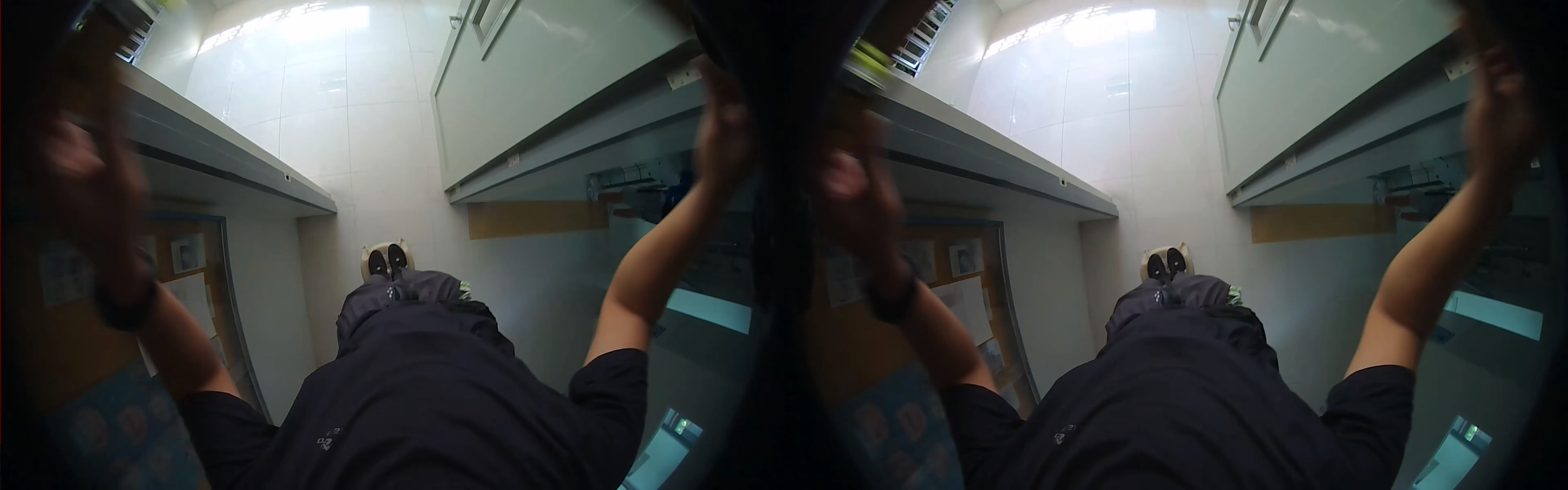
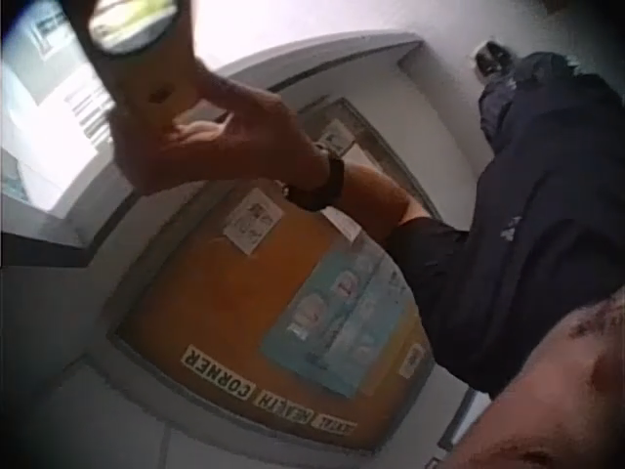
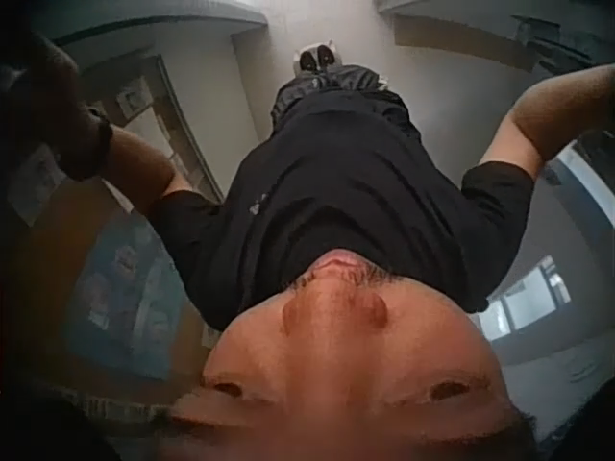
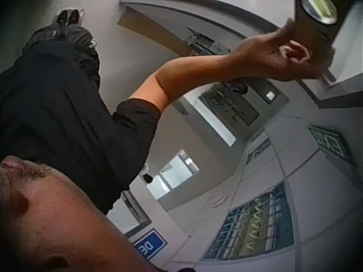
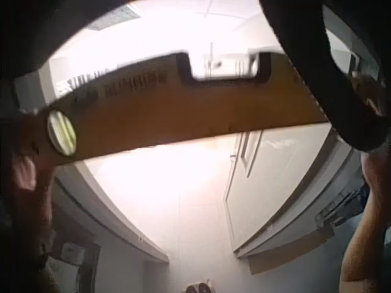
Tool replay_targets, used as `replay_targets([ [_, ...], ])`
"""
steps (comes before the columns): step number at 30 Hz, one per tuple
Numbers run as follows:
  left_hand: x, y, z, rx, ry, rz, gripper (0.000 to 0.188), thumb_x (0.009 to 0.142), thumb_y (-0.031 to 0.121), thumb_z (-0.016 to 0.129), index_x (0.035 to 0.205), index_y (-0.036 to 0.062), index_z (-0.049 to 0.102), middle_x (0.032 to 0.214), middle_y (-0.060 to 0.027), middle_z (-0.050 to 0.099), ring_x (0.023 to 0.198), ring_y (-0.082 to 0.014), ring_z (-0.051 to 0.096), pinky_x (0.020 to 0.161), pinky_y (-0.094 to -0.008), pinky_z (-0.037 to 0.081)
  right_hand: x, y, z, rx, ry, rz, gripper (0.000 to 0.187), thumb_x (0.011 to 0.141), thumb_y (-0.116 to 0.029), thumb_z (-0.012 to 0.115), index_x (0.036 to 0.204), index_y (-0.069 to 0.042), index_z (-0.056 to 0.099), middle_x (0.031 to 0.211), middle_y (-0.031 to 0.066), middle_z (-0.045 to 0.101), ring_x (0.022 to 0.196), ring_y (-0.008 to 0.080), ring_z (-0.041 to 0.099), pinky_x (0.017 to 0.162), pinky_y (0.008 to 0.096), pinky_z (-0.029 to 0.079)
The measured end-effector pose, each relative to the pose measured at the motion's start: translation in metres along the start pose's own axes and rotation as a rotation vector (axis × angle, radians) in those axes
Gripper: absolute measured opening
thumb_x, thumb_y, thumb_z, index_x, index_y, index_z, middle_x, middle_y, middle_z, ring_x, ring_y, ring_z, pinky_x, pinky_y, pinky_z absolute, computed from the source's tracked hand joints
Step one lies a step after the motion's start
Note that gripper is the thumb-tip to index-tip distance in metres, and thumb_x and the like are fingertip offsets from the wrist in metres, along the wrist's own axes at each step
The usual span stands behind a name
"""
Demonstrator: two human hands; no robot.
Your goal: Measuring a door frame and positioning a 'TREATMENT ROOM' sign for installation.
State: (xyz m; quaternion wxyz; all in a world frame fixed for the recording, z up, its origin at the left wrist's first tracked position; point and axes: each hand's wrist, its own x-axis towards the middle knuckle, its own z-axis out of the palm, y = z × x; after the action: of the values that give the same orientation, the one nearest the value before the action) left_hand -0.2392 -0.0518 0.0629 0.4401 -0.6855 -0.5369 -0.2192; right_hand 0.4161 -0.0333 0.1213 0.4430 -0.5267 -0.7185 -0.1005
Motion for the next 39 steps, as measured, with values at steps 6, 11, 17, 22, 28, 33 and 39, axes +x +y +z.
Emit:
replay_targets([
  [6, -0.205, 0.165, 0.045, -0.958, -0.602, -0.389, 0.064, 0.074, 0.008, 0.079, 0.13, 0.011, 0.047, 0.12, -0.0126, 0.058, 0.111, -0.0306, 0.06, 0.095, -0.0426, 0.042, -0.155, -0.084, 0.208, 0.089, -0.378, -0.128, 0.054, 0.078, 0.007, 0.064, 0.129, -0.007, 0.057, 0.109, 0.0119, 0.063, 0.094, 0.0297, 0.061, 0.083, 0.04, 0.05],
  [11, -0.352, 0.238, 0.057, -0.833, -1.094, -0.475, 0.048, 0.071, 0.014, 0.081, 0.112, 0.0092, 0.057, 0.103, -0.0109, 0.063, 0.1, -0.0318, 0.062, 0.081, -0.0407, 0.043, -0.24, -0.09, 0.302, 0.226, -0.696, -0.123, 0.065, 0.072, 0.009, 0.067, 0.133, -0.012, 0.057, 0.104, 0.0083, 0.066, 0.093, 0.0274, 0.062, 0.085, 0.0397, 0.048],
  [17, -0.482, 0.289, 0.041, -1.157, -1.216, -0.854, 0.038, 0.07, 0.016, 0.076, 0.1, 0.0039, 0.055, 0.089, -0.0174, 0.064, 0.085, -0.0415, 0.063, 0.072, -0.0452, 0.052, -0.314, -0.064, 0.37, 0.359, -0.859, 0.059, 0.074, 0.075, -0.001, 0.075, 0.143, -0.018, 0.05, 0.104, 0.0076, 0.066, 0.094, 0.0256, 0.063, 0.085, 0.0384, 0.046],
  [22, -0.575, 0.298, 0.045, -0.996, -1.283, -1.098, 0.043, 0.073, 0.018, 0.077, 0.106, 0.0039, 0.055, 0.089, -0.0203, 0.068, 0.086, -0.042, 0.066, 0.071, -0.0462, 0.052, -0.372, 0.008, 0.437, 0.201, -1.011, 0.208, 0.054, 0.082, 0.002, 0.07, 0.132, -0.012, 0.058, 0.107, 0.0118, 0.066, 0.095, 0.0265, 0.066, 0.083, 0.0376, 0.049],
  [28, -0.702, 0.315, 0.036, -0.722, -1.318, -1.21, 0.041, 0.074, 0.02, 0.076, 0.105, 0.0021, 0.054, 0.087, -0.0215, 0.068, 0.083, -0.0429, 0.066, 0.07, -0.048, 0.052, -0.432, 0.019, 0.523, 0.248, -1.075, 0.129, 0.033, 0.089, 0.003, 0.06, 0.12, -0.007, 0.064, 0.104, 0.0132, 0.069, 0.093, 0.0257, 0.071, 0.082, 0.0369, 0.055],
  [33, -0.806, 0.373, 0.01, -0.679, -1.291, -1.319, 0.04, 0.073, 0.021, 0.076, 0.1, 0.0021, 0.053, 0.085, -0.0225, 0.067, 0.082, -0.0439, 0.065, 0.07, -0.0494, 0.052, -0.487, 0.01, 0.542, 0.274, -1.084, -0.046, 0.031, 0.091, 0.004, 0.059, 0.118, -0.007, 0.066, 0.106, 0.0127, 0.069, 0.096, 0.0248, 0.07, 0.084, 0.0353, 0.057],
  [39, -0.978, 0.416, 0.0, -0.67, -1.126, -1.4, 0.039, 0.074, 0.022, 0.075, 0.101, 0.0036, 0.054, 0.087, -0.0226, 0.068, 0.084, -0.0451, 0.065, 0.071, -0.0506, 0.052, -0.579, -0.025, 0.482, 0.17, -0.946, -0.081, 0.03, 0.093, 0.003, 0.058, 0.119, -0.009, 0.068, 0.1, 0.0093, 0.07, 0.084, 0.0167, 0.065, 0.076, 0.0287, 0.054],
])
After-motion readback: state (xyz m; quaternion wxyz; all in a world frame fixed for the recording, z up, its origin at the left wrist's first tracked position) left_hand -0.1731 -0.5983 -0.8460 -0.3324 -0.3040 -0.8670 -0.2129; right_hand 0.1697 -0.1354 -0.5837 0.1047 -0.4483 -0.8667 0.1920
